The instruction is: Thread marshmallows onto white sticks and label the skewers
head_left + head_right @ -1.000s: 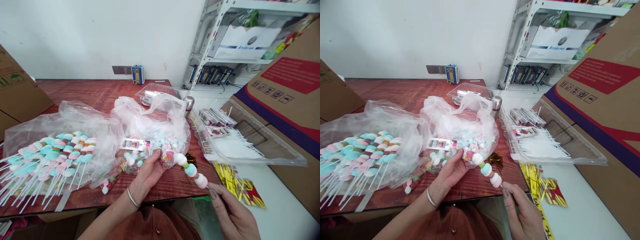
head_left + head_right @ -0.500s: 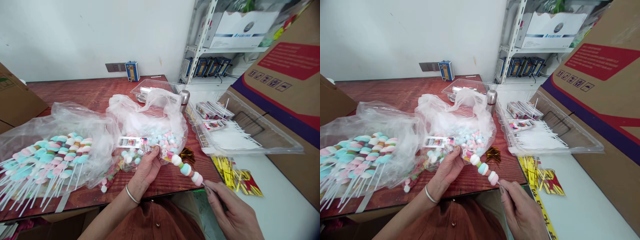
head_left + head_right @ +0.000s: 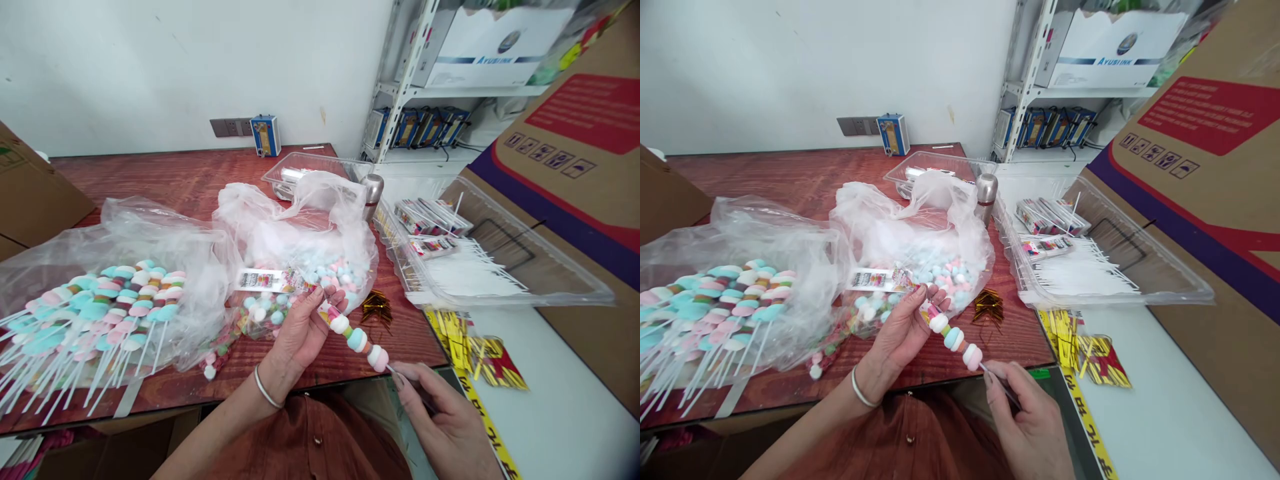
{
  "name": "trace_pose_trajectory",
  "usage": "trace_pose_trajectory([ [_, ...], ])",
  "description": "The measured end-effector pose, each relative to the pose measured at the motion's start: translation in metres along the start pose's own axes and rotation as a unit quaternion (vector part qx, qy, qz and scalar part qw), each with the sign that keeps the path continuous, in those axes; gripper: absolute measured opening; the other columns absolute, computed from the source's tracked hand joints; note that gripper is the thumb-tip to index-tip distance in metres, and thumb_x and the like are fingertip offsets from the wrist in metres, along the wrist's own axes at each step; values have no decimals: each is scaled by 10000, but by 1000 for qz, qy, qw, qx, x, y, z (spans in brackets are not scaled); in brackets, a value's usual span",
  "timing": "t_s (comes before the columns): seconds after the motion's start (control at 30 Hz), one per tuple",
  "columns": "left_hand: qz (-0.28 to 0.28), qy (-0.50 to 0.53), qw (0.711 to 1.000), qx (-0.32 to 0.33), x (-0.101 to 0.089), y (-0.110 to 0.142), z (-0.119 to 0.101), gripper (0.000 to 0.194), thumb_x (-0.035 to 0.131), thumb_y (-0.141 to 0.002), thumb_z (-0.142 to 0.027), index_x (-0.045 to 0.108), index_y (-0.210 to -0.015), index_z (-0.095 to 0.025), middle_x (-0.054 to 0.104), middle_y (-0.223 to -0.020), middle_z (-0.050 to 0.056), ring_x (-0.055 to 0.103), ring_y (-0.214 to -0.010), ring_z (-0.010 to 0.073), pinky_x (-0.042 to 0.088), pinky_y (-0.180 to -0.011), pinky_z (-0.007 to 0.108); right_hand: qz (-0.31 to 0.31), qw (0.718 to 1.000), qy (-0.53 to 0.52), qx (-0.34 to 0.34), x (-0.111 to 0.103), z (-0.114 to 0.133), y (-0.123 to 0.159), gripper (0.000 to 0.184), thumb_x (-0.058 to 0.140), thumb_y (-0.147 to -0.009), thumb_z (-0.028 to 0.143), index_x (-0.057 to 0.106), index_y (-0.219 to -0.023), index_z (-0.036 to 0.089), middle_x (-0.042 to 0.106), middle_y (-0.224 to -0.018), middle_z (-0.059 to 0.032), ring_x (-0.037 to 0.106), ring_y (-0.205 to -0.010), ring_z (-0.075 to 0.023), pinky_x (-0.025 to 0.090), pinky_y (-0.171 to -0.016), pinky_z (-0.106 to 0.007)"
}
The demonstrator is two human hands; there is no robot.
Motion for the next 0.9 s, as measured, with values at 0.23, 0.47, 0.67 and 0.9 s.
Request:
trace_pose_trajectory([
  [0.23,-29,58,998,3,1,2,2,96,735,-805,-134,655,-857,-131,624,-770,-9,617,-702,86,563,-897,342,66,891,-337,297,51,-37,22,368,724,-791,532,712,-907,183,317,-518,96,270,-418,-42,258,-367,-139],
  [0.47,-18,48,999,-13,4,3,3,107,711,-834,-167,625,-783,-131,586,-716,-16,577,-665,86,555,-908,371,70,850,-404,331,69,-33,28,376,703,-807,550,653,-832,179,319,-565,98,186,-424,-30,203,-356,-135],
  [0.67,-54,33,998,-1,1,4,4,143,671,-867,-185,594,-755,-139,572,-738,-11,576,-698,102,554,-872,378,-50,998,-36,17,37,-6,12,196,577,-928,344,705,-924,196,671,-803,-37,634,-741,-162,507,-684,-234],
  [0.9,-76,30,997,-1,-3,4,7,168,679,-865,-213,573,-758,-138,567,-740,-10,576,-680,106,551,-822,355,-105,981,103,-129,35,17,9,142,548,-930,176,689,-940,183,642,-714,-7,617,-641,-121,486,-630,-206],
])
Point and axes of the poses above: each hand's wrist, its own y-axis away from the middle knuckle, its own x-axis out of the palm, z = x × y, the point moved 8 cm from there along -y, towards the middle knuckle
